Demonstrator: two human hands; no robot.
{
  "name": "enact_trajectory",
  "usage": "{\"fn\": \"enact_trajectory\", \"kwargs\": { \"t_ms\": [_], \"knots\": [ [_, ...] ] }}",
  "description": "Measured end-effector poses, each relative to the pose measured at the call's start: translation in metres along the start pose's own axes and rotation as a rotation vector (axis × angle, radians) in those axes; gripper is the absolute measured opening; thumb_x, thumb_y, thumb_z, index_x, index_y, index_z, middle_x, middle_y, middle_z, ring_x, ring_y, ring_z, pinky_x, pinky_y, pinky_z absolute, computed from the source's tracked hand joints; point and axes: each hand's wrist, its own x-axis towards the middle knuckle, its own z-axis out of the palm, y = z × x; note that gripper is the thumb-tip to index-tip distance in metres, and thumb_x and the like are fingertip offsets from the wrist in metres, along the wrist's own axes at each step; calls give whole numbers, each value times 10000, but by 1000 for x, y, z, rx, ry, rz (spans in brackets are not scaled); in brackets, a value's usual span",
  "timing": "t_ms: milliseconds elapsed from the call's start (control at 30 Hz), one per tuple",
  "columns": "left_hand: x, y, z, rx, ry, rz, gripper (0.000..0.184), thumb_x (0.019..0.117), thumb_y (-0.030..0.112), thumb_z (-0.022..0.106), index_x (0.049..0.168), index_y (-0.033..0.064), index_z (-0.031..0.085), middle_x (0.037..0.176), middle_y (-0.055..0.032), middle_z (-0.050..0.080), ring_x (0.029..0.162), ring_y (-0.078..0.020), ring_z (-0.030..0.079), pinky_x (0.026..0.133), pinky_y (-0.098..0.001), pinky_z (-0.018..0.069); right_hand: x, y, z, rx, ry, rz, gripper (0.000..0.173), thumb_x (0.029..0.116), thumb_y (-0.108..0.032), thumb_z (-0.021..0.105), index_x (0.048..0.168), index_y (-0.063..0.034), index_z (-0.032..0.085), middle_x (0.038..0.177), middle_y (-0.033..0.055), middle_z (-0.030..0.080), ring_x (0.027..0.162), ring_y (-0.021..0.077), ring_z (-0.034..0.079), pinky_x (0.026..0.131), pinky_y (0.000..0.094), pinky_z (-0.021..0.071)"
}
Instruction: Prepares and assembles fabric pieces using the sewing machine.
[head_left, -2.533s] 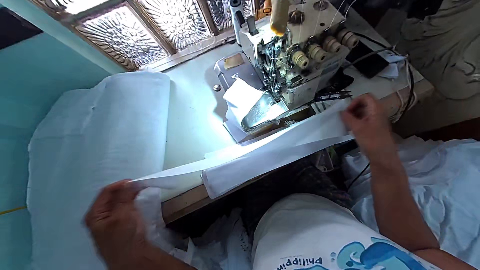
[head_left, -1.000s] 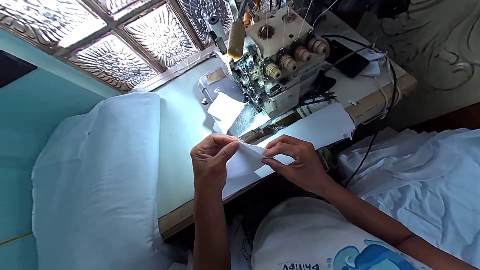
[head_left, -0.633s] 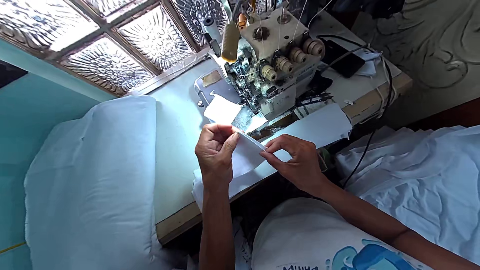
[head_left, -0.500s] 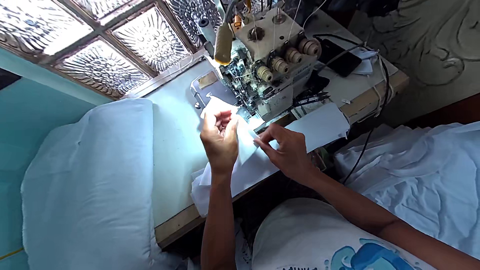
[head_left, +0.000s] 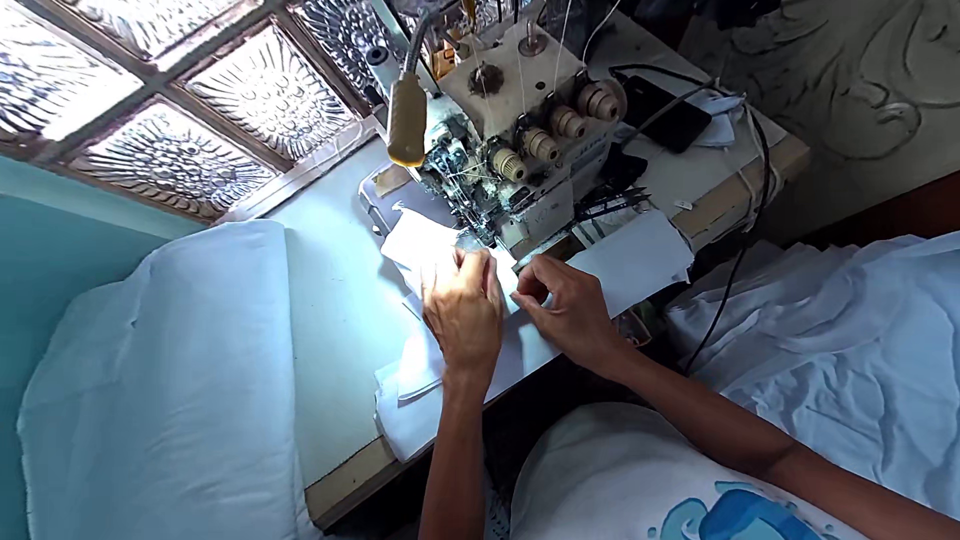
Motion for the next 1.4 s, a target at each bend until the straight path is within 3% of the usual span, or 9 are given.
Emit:
{"fn": "enact_trajectory", "kwargs": {
  "t_ms": [200, 333, 467, 600, 733, 933, 1167, 1233, 1400],
  "knots": [
    [1, 2, 5, -104, -6, -32, 211, 1002, 167, 619, 1059, -14, 713, 935, -188, 674, 819, -340, 645, 734, -488, 506, -4, -2, -4, -56, 22, 6, 31, 845, -4, 695, 861, -11, 669, 765, 93, 640, 683, 203, 649, 605, 339, 536],
    [8, 0, 8, -35, 38, -48, 205, 1013, 174, 606, 1025, -25, 659, 869, -180, 645, 730, -324, 613, 698, -498, 480, 7, 1, 2, -145, 7, -61, 121, 884, -21, 692, 998, -1, 727, 822, 126, 653, 711, 258, 660, 643, 388, 551],
    [9, -2, 6, 3, 29, -3, 208, 1017, 138, 580, 949, -27, 689, 926, -201, 667, 862, -367, 659, 757, -514, 503, 8, 4, 7, -255, 0, -113, 236, 903, -11, 680, 1105, -62, 790, 768, 119, 609, 689, 271, 625, 626, 368, 527],
    [13, -10, -4, 29, -62, 9, 237, 1030, 107, 538, 1101, -26, 720, 1156, -231, 692, 1016, -406, 686, 855, -569, 527, 10, 1, 11, -428, -16, -147, 257, 925, -60, 659, 1149, -91, 780, 780, 113, 633, 707, 283, 639, 673, 401, 521],
    [33, -25, -3, 71, -84, -53, 256, 1033, 119, 525, 1152, -14, 709, 1197, -235, 675, 1108, -433, 650, 913, -588, 515, 10, 1, 15, -530, -11, -160, 309, 931, -86, 638, 1215, -91, 758, 788, 103, 652, 708, 277, 636, 715, 422, 504],
    [61, -61, -1, 71, -45, -169, 254, 994, 103, 553, 1100, -60, 716, 1180, -277, 673, 1160, -474, 605, 980, -610, 447, -9, -2, -13, -414, -62, -153, 213, 930, -90, 640, 1089, -77, 780, 814, 103, 673, 748, 273, 677, 800, 456, 544],
    [8, -79, -47, 106, -71, -287, 293, 963, 112, 648, 1195, -66, 667, 1297, -329, 574, 1185, -519, 556, 990, -672, 424, -26, 58, -112, -392, 35, 307, 266, 1037, -156, 584, 1233, -5, 683, 1168, 241, 654, 957, 389, 688, 799, 575, 564],
    [-15, -73, -61, 63, -81, -324, 302, 934, 97, 699, 1180, -75, 668, 1222, -331, 597, 1038, -462, 623, 885, -608, 492, -26, 83, -134, -325, 49, 501, 339, 1063, -245, 566, 1289, -1, 628, 1256, 254, 627, 1016, 420, 672, 840, 623, 536],
    [-79, -73, -79, -142, -299, -179, 176, 904, 104, 676, 943, -60, 727, 880, -189, 681, 721, -252, 651, 659, -407, 549, -29, 116, -136, -141, 12, 688, 517, 1037, -507, 539, 1143, -21, 680, 989, 228, 685, 906, 417, 652, 783, 661, 481]
  ]
}}
